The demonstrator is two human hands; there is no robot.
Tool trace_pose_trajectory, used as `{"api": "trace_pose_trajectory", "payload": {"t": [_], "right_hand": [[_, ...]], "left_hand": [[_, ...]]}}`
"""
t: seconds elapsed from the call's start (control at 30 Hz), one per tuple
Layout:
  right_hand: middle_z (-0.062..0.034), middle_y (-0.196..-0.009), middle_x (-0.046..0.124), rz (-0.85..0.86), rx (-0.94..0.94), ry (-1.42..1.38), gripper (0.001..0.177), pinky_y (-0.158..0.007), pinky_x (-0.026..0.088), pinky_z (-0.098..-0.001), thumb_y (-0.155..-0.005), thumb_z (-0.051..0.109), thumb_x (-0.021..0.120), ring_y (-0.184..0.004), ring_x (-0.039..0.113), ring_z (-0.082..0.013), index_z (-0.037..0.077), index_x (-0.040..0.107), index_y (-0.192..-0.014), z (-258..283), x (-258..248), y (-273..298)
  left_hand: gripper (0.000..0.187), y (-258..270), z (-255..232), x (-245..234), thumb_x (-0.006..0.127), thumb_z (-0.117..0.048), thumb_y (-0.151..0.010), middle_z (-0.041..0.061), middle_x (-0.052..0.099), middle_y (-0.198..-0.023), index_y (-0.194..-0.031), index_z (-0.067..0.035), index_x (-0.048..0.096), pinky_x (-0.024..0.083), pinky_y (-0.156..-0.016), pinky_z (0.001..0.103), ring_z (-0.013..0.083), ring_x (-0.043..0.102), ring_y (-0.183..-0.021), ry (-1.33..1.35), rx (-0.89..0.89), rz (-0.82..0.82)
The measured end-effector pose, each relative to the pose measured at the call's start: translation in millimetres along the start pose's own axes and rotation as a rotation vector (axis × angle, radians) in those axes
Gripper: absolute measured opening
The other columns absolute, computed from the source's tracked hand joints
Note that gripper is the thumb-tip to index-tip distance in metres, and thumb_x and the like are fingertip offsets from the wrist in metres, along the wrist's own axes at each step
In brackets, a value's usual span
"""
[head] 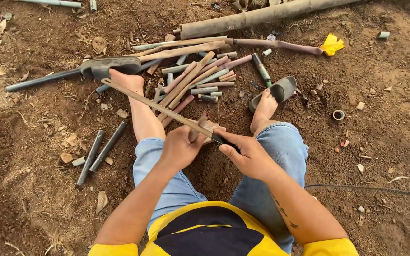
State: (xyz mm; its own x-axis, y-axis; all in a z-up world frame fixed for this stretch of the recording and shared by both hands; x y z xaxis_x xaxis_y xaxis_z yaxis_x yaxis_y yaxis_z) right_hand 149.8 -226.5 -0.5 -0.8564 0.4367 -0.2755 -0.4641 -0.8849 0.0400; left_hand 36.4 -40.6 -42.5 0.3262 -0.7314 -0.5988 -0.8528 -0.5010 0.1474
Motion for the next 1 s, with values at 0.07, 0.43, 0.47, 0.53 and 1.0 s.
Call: {"api": "trace_pose_trajectory", "payload": {"t": [0.07, 0.43, 0.47, 0.53, 1.0], "right_hand": [[-0.0323, -0.136, 0.07, 0.006, -0.004, 0.013, 0.047, -0.11, 0.048, -0.064, -0.108, 0.021, 0.061, -0.135, 0.056, -0.0506, -0.005, 0.063, -0.146, 0, -1, -1], [-0.0297, -0.114, 0.081, 0.034, 0.06, 0.08, 0.043, -0.094, 0.06, -0.0573, -0.106, 0.023, 0.061, -0.112, 0.076, -0.0461, -0.003, 0.07, -0.139, 0, -4, -1], [-0.0297, -0.114, 0.081, 0.039, 0.056, 0.078, 0.043, -0.094, 0.06, -0.0573, -0.106, 0.023, 0.061, -0.112, 0.076, -0.0461, -0.003, 0.07, -0.139, -1, -2, -3], [-0.0263, -0.105, 0.083, 0.03, 0.065, 0.097, 0.04, -0.087, 0.063, -0.0536, -0.106, 0.023, 0.062, -0.101, 0.08, -0.0406, 0.0, 0.073, -0.137, -5, -2, 1], [-0.0128, -0.053, 0.059, 0.062, 0.084, 0.144, 0.031, -0.053, 0.045, -0.036, -0.106, 0.031, 0.06, -0.052, 0.052, -0.0195, 0.006, 0.077, -0.098, -12, -7, 3]], "left_hand": [[0.046, -1, 2, 6, 0.074, -0.029, -0.097, -0.002, 0.047, -0.05, -0.062, -0.02, 0.047, 0.057, -0.064, 0.037, 0.0259, 0.061, -0.055, 0.034, -0.009, 0.036], [0.04, 8, -27, -5, 0.07, -0.018, -0.099, -0.003, 0.05, -0.053, -0.062, -0.018, 0.055, 0.058, -0.068, 0.033, 0.0187, 0.055, -0.055, 0.224, -0.046, 0.093], [0.04, 6, -17, -2, 0.07, -0.018, -0.099, -0.003, 0.05, -0.053, -0.062, -0.018, 0.055, 0.058, -0.068, 0.033, 0.0187, 0.055, -0.055, 0.222, -0.049, 0.088], [0.035, 4, -2, 8, 0.074, -0.017, -0.095, -0.001, 0.046, -0.051, -0.064, -0.014, 0.058, 0.054, -0.065, 0.036, 0.0218, 0.054, -0.052, 0.277, 0.035, 0.063], [0.044, 7, -44, -39, 0.072, -0.016, -0.097, -0.003, 0.04, -0.053, -0.061, -0.018, 0.047, 0.047, -0.055, 0.028, 0.0174, 0.048, -0.047, 0.296, 0.124, -0.084]]}}
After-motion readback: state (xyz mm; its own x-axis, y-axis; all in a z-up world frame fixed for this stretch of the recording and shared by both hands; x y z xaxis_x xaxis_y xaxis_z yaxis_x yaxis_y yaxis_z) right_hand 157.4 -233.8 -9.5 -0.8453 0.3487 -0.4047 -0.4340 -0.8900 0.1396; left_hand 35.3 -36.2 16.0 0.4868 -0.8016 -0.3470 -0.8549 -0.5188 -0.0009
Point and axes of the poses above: each hand's wrist, its own y-axis away from the middle knuckle, its own x-axis out of the palm, z = x × y, the point moved 4 cm from there along -y, towards the middle knuckle
